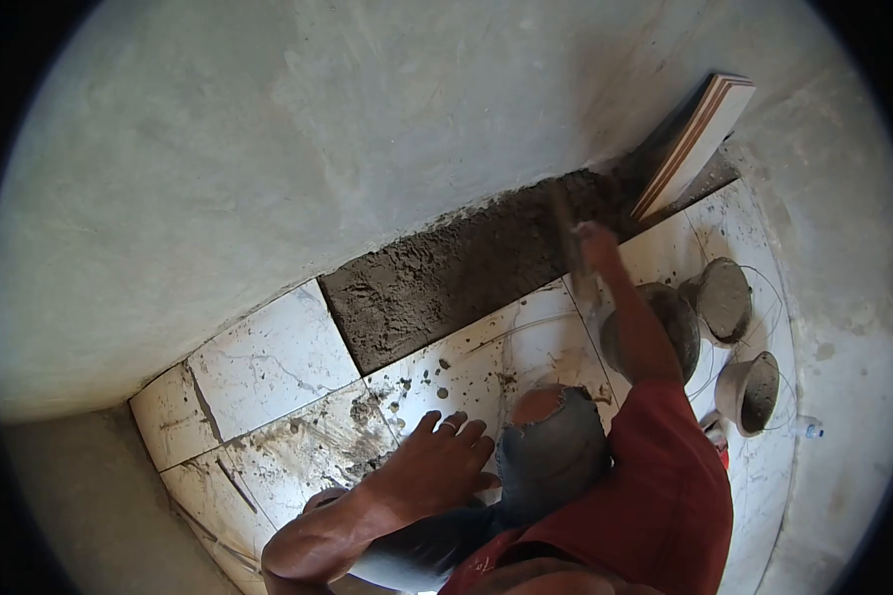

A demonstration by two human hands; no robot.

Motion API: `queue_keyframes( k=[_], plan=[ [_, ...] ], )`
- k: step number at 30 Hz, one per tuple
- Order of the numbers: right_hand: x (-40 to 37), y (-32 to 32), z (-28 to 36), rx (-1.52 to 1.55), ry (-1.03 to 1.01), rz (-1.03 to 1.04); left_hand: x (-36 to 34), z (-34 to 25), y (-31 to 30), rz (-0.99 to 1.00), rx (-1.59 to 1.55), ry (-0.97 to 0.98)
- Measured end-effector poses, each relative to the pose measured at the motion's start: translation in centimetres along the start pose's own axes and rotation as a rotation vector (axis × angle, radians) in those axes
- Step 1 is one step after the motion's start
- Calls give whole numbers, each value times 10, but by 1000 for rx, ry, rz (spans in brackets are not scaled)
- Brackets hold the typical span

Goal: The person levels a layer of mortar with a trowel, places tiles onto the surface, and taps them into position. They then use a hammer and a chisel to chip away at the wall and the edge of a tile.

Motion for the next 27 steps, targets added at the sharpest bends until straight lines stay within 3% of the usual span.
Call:
queue_keyframes(
  k=[2,4,8,10,13,16,20,21,23,25,27],
  plan=[
    [-24,22,39,200,-34,-19,5,4,-1,-14,4,-1],
    [-25,51,49,101,34,69,11,9,5,9,6,10],
    [-10,53,-12,-145,148,237,12,18,3,-45,4,-2],
    [2,17,-32,-112,213,117,9,23,-2,-12,1,-45],
    [16,26,-84,-170,289,38,7,31,-2,16,-51,-118],
    [13,9,-66,-177,161,-60,7,37,-2,29,-54,-138],
    [27,-11,-93,-99,356,-26,8,36,-3,2,-96,-114],
    [34,-10,-105,-93,345,-23,8,36,-4,-4,-97,-125],
    [52,9,-113,-436,98,145,8,35,-2,59,-101,-136],
    [63,5,-93,-506,49,177,6,35,-4,10,-85,-122],
    [27,5,-125,369,776,-42,0,32,-3,-16,-77,-96]
  ],
)
Point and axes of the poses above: each hand's wrist, its own x-axis towards the middle knuckle, its own y-axis out of the palm, z = x × y, the point moved 9 cm from there along x, towards the middle knuckle, and after that the axes turned 4 degrees about -y, right-handed, at the moved point
